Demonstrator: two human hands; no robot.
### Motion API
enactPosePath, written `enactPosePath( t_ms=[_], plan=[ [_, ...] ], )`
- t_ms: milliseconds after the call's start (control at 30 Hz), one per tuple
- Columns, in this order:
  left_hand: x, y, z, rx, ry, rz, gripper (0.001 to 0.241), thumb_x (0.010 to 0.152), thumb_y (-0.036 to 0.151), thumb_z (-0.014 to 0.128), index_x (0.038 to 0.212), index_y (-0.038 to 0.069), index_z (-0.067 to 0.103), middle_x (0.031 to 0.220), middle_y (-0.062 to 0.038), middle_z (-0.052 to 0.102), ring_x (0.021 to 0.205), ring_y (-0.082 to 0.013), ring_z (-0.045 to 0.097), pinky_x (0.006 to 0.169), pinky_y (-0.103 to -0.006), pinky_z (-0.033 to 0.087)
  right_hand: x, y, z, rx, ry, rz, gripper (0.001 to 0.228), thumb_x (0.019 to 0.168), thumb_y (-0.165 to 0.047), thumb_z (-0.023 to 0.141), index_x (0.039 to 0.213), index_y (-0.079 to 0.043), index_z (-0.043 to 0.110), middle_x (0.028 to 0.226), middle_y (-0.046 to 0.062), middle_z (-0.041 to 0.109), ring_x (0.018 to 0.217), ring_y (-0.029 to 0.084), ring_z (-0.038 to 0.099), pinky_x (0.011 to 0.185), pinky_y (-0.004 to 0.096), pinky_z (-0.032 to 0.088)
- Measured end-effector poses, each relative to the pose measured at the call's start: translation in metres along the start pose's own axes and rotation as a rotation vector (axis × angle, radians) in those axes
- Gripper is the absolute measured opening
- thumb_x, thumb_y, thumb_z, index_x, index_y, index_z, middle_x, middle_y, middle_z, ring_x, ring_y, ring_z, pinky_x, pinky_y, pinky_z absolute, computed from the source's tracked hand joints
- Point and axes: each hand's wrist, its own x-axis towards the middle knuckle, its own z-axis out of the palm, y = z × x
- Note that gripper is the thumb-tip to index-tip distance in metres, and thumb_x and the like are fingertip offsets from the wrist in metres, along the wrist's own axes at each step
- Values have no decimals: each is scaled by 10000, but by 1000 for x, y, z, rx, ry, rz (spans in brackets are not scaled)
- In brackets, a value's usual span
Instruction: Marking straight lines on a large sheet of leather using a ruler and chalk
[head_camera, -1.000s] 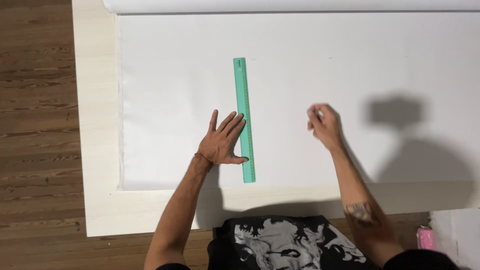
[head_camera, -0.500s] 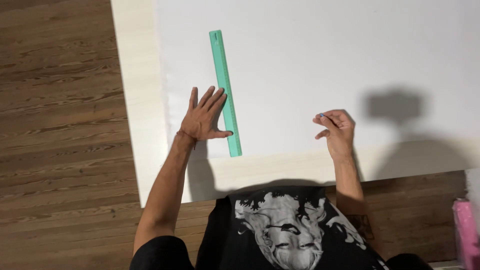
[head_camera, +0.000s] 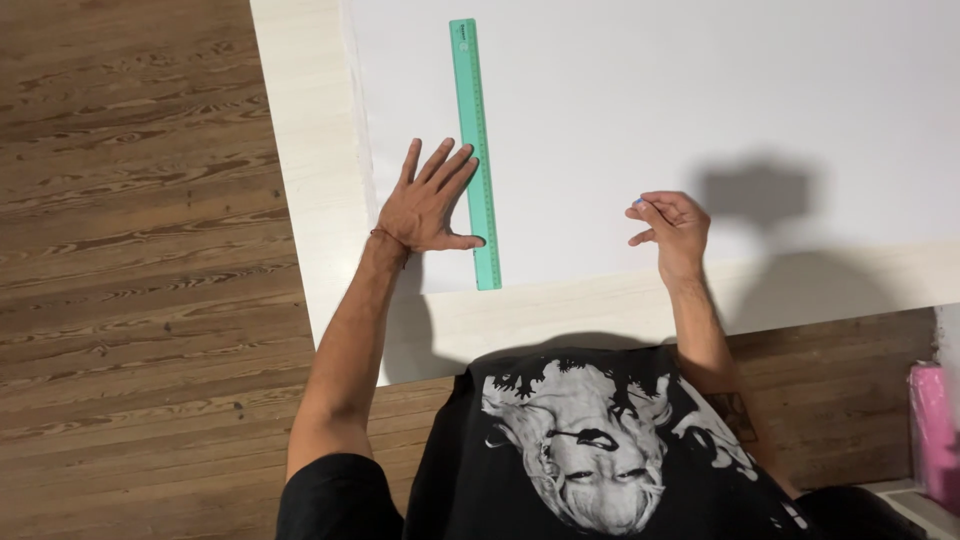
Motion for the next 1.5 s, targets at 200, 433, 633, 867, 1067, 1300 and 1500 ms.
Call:
enactPosePath(
  t_ms=[200,433,633,867,1067,1300,1500],
  plan=[
    [-2,1,-9,15,-40,-9,1335,868,1177,438,1786,217,574,1840,-7,558,1754,-272,406,1486,-613,51,1,-5,6,-61,6,-15,151,1120,51,816,1254,-11,786,1174,155,874,1019,318,893,553,379,740],
    [-1,3,-12,-13,-22,-20,1323,876,1166,455,1772,202,590,1828,-19,571,1733,-268,446,1485,-609,71,0,-15,11,-62,39,26,163,1102,62,818,1250,-4,803,1133,149,875,1062,335,895,603,404,765],
    [-1,4,-14,-26,-17,-26,1332,879,1177,418,1766,199,594,1822,-26,573,1731,-274,445,1489,-617,67,34,-23,37,-144,17,-16,195,1135,-31,841,1301,46,774,1177,209,847,1059,370,890,606,414,759],
    [1,4,-22,-41,-56,-23,1355,857,1172,389,1770,186,567,1825,-45,562,1723,-283,458,1489,-636,104,135,-33,147,-185,-285,-155,264,1171,-69,834,1367,73,729,1282,286,802,1035,410,878,519,383,701],
    [5,-1,-32,-104,-30,55,1336,954,1067,384,1713,-10,607,1812,-182,554,1716,-435,454,1414,-765,176,185,-104,269,-678,-401,-185,111,1135,-138,719,1166,-89,814,1053,35,844,973,160,907,446,267,653],
    [6,1,-30,-133,-50,34,1336,964,1058,284,1746,8,551,1853,-152,485,1745,-421,401,1420,-781,184,261,-49,289,-953,-480,-583,57,1183,-101,746,1182,-119,800,1172,38,737,899,245,778,801,421,583],
    [5,-2,-28,-148,-39,33,1325,971,1061,338,1744,8,562,1860,-150,467,1748,-423,390,1414,-799,196,267,-40,287,-985,-478,-745,21,1174,-72,805,1181,-86,792,1154,53,705,909,245,741,763,448,580]
  ],
)
